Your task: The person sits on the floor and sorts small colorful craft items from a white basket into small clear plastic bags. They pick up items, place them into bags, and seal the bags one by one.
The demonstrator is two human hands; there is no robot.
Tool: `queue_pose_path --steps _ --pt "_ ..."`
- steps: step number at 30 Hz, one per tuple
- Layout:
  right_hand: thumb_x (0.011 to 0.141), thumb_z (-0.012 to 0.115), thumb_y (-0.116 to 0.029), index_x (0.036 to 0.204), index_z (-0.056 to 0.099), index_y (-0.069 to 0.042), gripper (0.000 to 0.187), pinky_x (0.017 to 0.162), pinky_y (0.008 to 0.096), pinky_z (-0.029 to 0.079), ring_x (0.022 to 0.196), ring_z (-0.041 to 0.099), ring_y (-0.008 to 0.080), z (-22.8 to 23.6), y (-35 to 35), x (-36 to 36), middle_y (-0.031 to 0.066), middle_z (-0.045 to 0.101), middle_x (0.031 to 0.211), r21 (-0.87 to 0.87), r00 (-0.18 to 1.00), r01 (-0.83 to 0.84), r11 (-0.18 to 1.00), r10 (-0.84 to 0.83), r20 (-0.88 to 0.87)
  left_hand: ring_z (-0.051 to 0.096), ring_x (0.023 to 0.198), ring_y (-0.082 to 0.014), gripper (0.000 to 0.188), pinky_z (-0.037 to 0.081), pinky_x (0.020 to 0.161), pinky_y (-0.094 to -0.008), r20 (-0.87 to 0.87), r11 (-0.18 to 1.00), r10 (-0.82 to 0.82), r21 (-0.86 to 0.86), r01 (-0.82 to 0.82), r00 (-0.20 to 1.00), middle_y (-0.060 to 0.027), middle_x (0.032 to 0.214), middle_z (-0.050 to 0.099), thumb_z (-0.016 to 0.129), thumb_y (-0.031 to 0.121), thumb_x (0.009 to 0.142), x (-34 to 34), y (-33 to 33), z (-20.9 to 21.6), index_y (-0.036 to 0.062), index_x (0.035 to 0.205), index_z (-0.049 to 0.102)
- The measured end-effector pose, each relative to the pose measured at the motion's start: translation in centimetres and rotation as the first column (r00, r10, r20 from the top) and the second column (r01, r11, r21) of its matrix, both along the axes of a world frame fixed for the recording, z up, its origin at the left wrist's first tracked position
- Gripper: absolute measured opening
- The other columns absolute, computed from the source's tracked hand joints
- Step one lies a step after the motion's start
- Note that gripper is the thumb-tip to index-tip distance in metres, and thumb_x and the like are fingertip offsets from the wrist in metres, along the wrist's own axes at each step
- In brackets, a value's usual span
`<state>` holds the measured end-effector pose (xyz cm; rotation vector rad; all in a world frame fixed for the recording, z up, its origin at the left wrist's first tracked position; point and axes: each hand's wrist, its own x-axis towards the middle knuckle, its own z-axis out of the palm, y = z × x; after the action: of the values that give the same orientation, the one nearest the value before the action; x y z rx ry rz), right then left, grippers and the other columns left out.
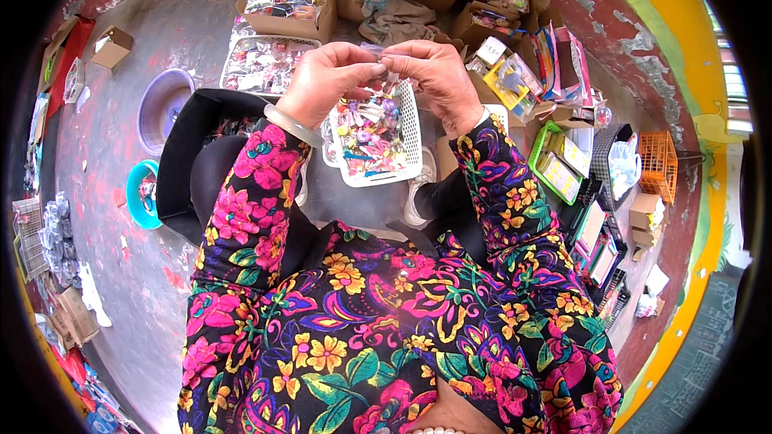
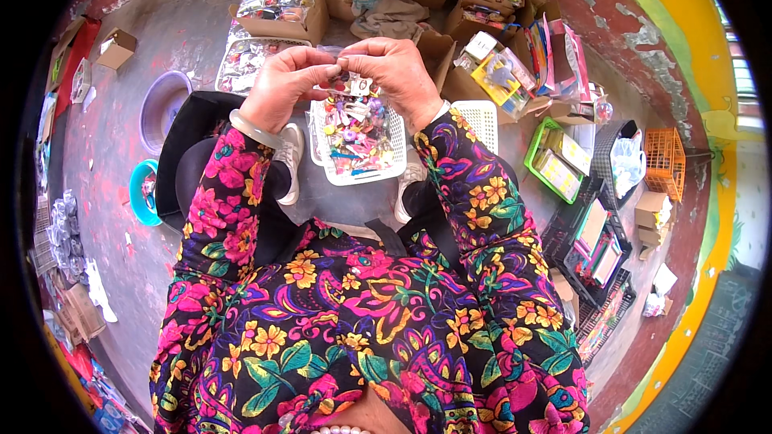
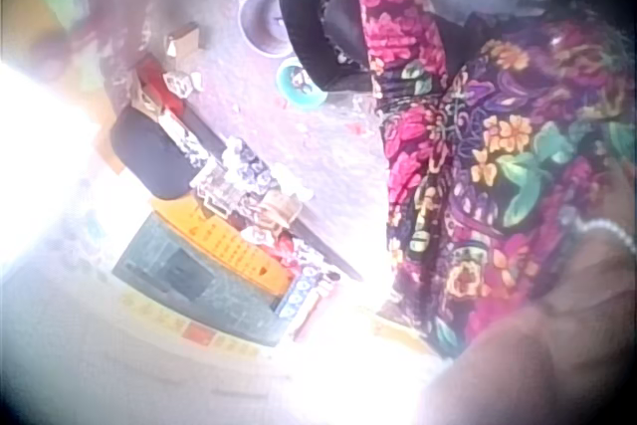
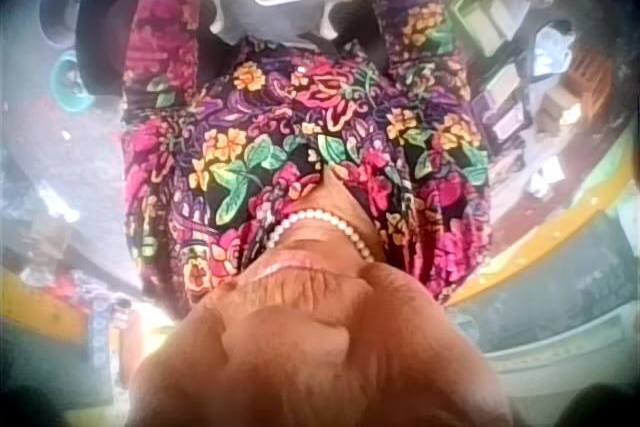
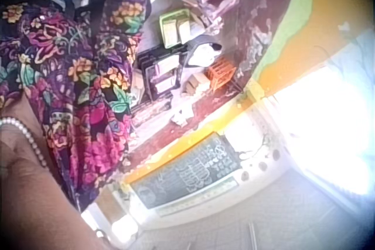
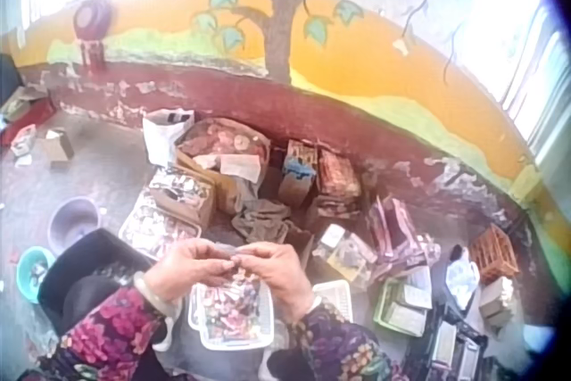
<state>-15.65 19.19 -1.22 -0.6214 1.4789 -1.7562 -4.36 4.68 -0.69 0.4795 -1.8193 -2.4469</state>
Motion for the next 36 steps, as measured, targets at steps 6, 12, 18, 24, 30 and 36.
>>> queue_pose_path --steps 6,12,18,24,30,36 --pt "0.074 0.068 -0.011 0.081 0.067 0.001 0.014 0.062 0.0209 0.043 0.068 0.056 0.0082 0.0 0.0 0.1 0.0038 0.062 0.074 0.070 0.983 -0.043 0.997 0.054 -0.173 0.060 0.072 -0.0097 0.014 0.050 0.062 -0.0186 -0.074 0.998 0.027 -0.048 -0.030 0.997 -0.0043 0.083 0.062 0.061 0.010 0.082 -0.2 -0.2 -0.7 0.0012 0.093 0.060" --pt "0.074 0.068 -0.012 0.081 0.067 0.002 0.015 0.063 0.0213 0.044 0.068 0.056 0.0084 0.4 0.2 0.1 0.0041 0.063 0.074 0.058 0.987 -0.066 0.996 0.074 -0.145 0.061 0.071 -0.0109 0.011 0.051 0.062 -0.0204 -0.068 0.998 0.046 -0.050 -0.049 0.997 -0.0058 0.081 0.062 0.060 0.008 0.082 -0.3 -0.4 -1.1 -0.0008 0.089 0.061" --pt "0.076 0.066 -0.008 0.085 0.065 0.003 0.014 0.063 0.0202 0.044 0.067 0.056 0.0088 0.6 0.2 0.4 0.0047 0.062 0.075 0.031 0.997 -0.040 0.999 0.042 -0.068 0.062 0.072 -0.0126 0.011 0.051 0.060 -0.0208 -0.093 0.994 0.110 -0.004 -0.111 0.990 -0.0073 0.080 0.064 0.061 0.007 0.081 -0.1 -0.2 -0.9 -0.0007 0.088 0.061" --pt "0.076 0.066 -0.009 0.084 0.065 0.002 0.014 0.061 0.0196 0.043 0.066 0.054 0.0076 0.6 0.0 0.8 0.0032 0.062 0.073 -0.016 1.000 0.014 1.000 -0.015 -0.027 0.055 0.059 -0.0044 0.009 0.037 0.045 -0.0149 -0.096 0.984 0.158 -0.065 -0.165 0.983 -0.0045 0.075 0.064 0.062 0.009 0.080 0.0 -0.1 -0.4 0.0016 0.085 0.061" --pt "0.077 0.065 -0.010 0.080 0.066 0.001 0.011 0.060 0.0190 0.042 0.066 0.053 0.0052 1.0 0.0 1.0 0.0012 0.062 0.072 -0.056 0.995 0.010 0.998 -0.016 -0.096 0.042 0.050 0.0005 0.006 0.029 0.042 -0.0136 -0.179 0.982 0.171 -0.045 -0.182 0.969 -0.0018 0.072 0.063 0.061 0.009 0.080 0.2 0.6 0.4 0.0028 0.083 0.060" --pt "0.077 0.064 -0.008 0.077 0.064 0.001 0.009 0.058 0.0187 0.040 0.065 0.052 0.0046 0.6 -0.3 1.4 -0.0002 0.060 0.070 -0.104 0.985 0.044 0.994 -0.061 -0.161 0.041 0.052 0.0017 0.005 0.028 0.045 -0.0128 -0.300 0.975 0.156 -0.107 -0.196 0.941 0.0002 0.072 0.062 0.060 0.008 0.081 0.0 0.8 -0.4 0.0030 0.082 0.061"
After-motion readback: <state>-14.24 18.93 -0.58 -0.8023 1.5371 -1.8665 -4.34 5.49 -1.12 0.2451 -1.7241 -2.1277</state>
